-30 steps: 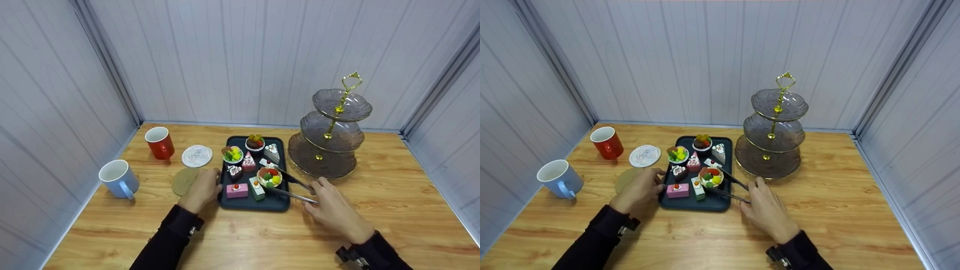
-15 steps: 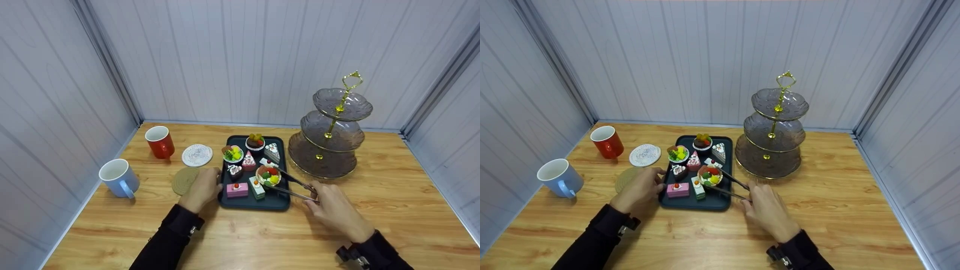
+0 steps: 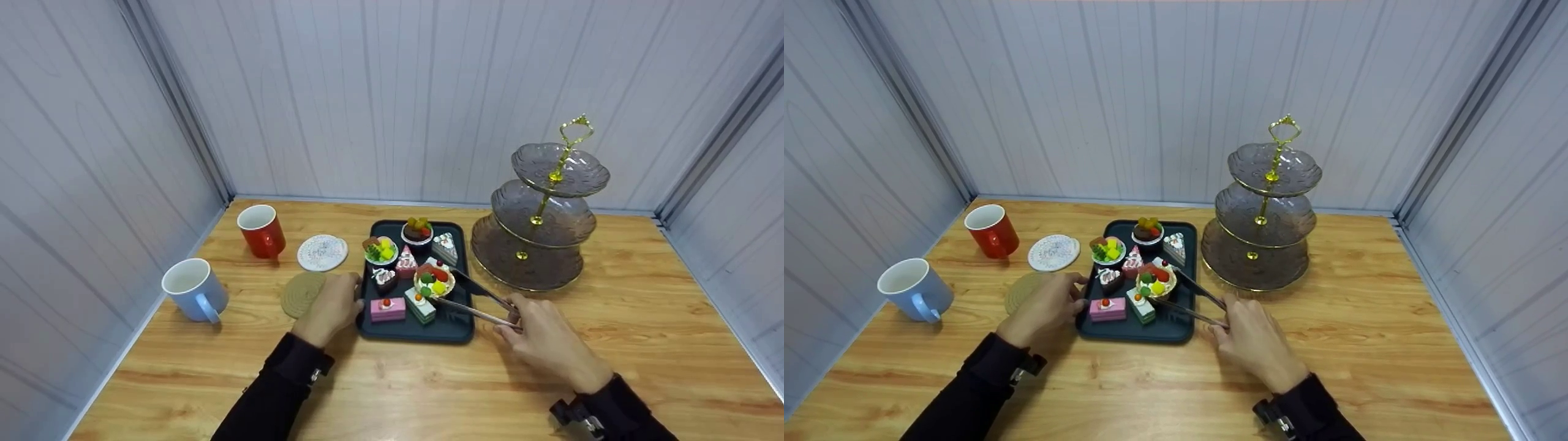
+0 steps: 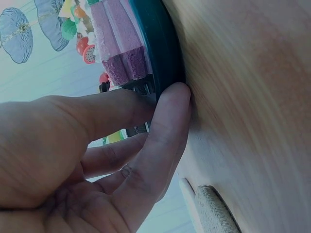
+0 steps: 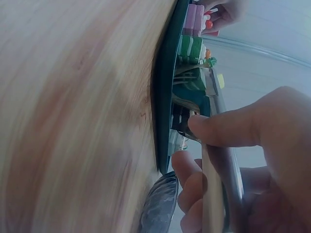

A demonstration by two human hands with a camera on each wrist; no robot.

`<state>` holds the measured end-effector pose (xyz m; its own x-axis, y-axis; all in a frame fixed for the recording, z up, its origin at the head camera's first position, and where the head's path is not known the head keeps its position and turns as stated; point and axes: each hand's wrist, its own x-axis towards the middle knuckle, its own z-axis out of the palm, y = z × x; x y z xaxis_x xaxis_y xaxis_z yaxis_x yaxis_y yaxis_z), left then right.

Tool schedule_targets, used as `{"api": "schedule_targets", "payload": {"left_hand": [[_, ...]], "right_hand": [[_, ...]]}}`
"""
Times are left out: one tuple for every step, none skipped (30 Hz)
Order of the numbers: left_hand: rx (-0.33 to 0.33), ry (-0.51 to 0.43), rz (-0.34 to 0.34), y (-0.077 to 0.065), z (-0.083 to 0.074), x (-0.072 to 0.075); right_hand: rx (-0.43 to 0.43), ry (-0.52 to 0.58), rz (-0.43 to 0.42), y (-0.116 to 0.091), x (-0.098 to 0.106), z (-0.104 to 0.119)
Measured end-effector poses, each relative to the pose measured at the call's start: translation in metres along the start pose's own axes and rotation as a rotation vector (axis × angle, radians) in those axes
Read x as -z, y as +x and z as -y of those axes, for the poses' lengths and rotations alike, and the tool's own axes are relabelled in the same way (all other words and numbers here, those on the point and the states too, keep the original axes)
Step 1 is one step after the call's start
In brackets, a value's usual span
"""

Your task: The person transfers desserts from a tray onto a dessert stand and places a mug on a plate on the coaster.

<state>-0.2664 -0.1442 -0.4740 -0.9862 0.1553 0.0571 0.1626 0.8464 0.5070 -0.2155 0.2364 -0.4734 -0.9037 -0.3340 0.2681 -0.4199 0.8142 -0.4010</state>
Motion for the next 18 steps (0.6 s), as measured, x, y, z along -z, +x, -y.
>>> {"api": "schedule_targets", "payload": {"left_hand": [[0.002,-0.003,0.001,0.0,0.0001,-0.0001],[0.006,-0.006,0.003,0.0001,0.0002,0.0],[0.008,-0.007,0.004,0.0003,0.0003,0.0],[0.009,-0.006,0.004,0.0005,0.0006,-0.0001],[0.01,-0.009,0.005,0.0005,0.0006,0.0],[0.012,-0.012,0.007,0.0005,0.0007,0.0001],[0.013,-0.015,0.009,0.0006,0.0008,0.0002],[0.013,-0.017,0.01,0.0004,0.0008,0.0003],[0.01,-0.016,0.008,0.0004,0.0011,0.0002],[0.008,-0.017,0.006,0.0002,0.0012,0.0],[0.005,-0.015,0.004,-0.0003,0.0012,0.0001],[-0.002,-0.013,-0.002,-0.0007,0.0012,0.0],[-0.009,-0.011,-0.007,-0.0012,0.0012,-0.0001],[-0.016,-0.009,-0.013,-0.0018,0.0011,-0.0002],[-0.024,-0.004,-0.019,-0.0021,0.0011,-0.0003],[-0.03,-0.001,-0.021,-0.0024,0.0007,-0.0002],[-0.034,0.0,-0.022,-0.0025,0.0003,0.0],[-0.037,0.001,-0.024,-0.0024,0.0001,0.0001]], "right_hand": [[-0.003,0.001,0.004,0.0004,-0.0003,-0.0002],[-0.001,0.003,0.004,0.0008,-0.0007,-0.0003],[-0.002,0.007,0.003,0.0012,-0.0011,-0.0004],[0.001,0.009,0.001,0.0016,-0.0015,-0.0004],[0.006,0.011,-0.001,0.0019,-0.0018,-0.0001],[0.005,0.013,0.0,0.0024,-0.0024,0.0001],[0.004,0.014,-0.001,0.003,-0.003,0.0006],[-0.001,0.017,0.001,0.0035,-0.0036,0.001],[-0.009,0.021,0.007,0.0041,-0.0043,0.0016],[-0.014,0.025,0.011,0.0047,-0.005,0.0022],[-0.019,0.029,0.016,0.0054,-0.0058,0.0029],[-0.023,0.034,0.018,0.006,-0.0066,0.0035],[-0.023,0.038,0.018,0.0064,-0.0071,0.0042],[-0.022,0.044,0.018,0.0067,-0.0073,0.0049],[-0.022,0.048,0.017,0.0069,-0.0074,0.0056],[-0.021,0.05,0.015,0.0071,-0.0073,0.0063],[-0.018,0.048,0.012,0.0071,-0.0069,0.0067],[-0.015,0.045,0.011,0.0071,-0.0063,0.0073]]}}
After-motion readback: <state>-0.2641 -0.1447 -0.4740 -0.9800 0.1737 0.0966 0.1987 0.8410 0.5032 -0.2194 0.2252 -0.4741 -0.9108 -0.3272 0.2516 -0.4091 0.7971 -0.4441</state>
